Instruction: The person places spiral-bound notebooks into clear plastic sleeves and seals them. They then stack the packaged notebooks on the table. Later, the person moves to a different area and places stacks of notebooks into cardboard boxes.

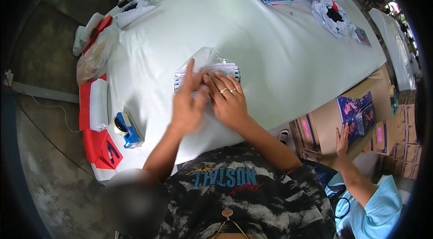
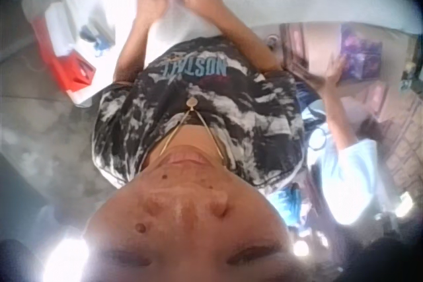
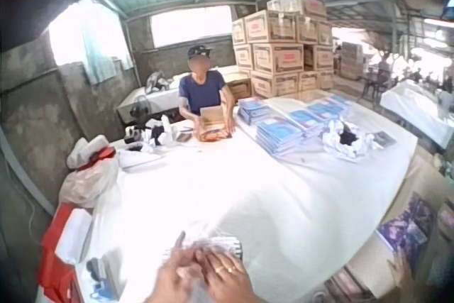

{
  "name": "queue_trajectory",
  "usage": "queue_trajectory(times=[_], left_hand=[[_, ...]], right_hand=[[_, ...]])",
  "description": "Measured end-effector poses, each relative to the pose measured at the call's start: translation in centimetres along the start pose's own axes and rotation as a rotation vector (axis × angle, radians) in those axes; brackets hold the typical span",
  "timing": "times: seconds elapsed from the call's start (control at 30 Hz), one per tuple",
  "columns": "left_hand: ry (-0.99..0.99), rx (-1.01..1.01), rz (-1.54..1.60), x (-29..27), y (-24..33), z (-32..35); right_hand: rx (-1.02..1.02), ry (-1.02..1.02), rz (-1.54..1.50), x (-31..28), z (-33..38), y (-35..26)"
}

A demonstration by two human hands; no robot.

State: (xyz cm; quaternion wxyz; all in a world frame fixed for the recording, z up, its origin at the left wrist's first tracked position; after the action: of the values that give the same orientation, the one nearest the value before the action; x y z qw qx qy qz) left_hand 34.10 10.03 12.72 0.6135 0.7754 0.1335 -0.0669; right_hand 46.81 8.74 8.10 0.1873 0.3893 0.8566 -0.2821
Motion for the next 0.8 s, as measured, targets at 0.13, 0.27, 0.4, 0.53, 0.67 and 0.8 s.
queue_trajectory(times=[0.13, 0.27, 0.4, 0.53, 0.67, 0.8], left_hand=[[0.167, 0.574, -0.392, -1.3, -0.1, -6.5], [-0.246, 0.116, 0.044, -3.9, -0.9, -12.0], [-0.056, 0.361, -0.138, -3.3, 1.6, -12.0], [-0.337, 0.163, -0.313, -0.2, -1.1, -6.4], [-0.096, 0.64, -0.365, 0.9, -1.6, -2.3], [0.042, 0.667, -0.358, 1.0, -3.4, 1.3]], right_hand=[[-0.061, 0.018, 0.013, -0.9, -0.8, -0.2], [-0.057, 0.032, -0.013, -0.9, -1.0, 0.0], [-0.029, 0.016, -0.003, -0.8, -0.7, 0.2], [-0.005, 0.108, -0.054, -0.4, -0.4, 0.5], [0.211, 0.805, -0.296, 3.2, -1.2, 1.1], [0.064, 0.434, -0.175, 1.3, 0.4, 1.6]])
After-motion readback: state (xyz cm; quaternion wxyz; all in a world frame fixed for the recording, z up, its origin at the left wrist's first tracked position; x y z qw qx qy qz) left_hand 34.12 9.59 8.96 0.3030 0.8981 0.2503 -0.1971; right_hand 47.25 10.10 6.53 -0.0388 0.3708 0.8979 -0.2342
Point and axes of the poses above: each hand's wrist, its own z-axis away from the middle knuckle, its own x-axis out of the palm, y = z × x, the point moved 2 cm from there along -z, towards the middle knuckle, and after that the axes turned 10 degrees about y, right-handed, at the moved point
